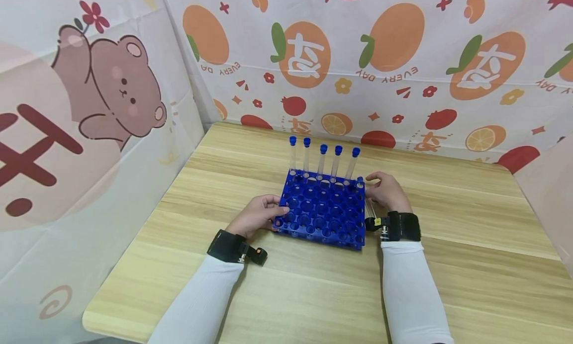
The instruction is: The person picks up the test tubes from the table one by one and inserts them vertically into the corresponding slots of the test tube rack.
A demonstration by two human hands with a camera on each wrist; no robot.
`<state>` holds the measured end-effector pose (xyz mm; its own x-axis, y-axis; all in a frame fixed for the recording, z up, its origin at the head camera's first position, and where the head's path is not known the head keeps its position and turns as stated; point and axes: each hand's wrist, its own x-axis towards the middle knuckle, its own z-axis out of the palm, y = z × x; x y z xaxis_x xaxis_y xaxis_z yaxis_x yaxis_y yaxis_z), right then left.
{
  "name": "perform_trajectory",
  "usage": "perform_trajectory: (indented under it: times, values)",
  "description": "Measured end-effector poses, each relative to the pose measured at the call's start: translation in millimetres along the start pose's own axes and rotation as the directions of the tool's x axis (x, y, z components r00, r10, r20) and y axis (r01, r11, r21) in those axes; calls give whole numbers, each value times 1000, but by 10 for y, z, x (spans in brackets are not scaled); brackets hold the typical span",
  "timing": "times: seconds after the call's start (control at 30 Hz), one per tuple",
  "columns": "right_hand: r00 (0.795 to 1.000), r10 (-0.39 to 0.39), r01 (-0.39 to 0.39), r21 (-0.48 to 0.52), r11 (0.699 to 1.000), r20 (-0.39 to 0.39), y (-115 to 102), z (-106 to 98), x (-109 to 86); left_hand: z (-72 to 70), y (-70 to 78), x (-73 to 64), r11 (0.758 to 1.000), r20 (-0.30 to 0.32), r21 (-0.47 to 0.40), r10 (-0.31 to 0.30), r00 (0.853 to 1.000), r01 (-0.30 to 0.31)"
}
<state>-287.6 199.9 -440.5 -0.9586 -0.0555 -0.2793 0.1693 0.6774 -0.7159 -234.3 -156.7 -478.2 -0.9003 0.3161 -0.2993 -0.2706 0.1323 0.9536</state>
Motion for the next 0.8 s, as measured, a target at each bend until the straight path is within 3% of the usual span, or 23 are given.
perform_trajectory:
  times: [0.8]
  values:
    - [1000,-8,8,-45,999,-7,45,23,22,-1,-5,2,1000,6,-6,3,1000,-3]
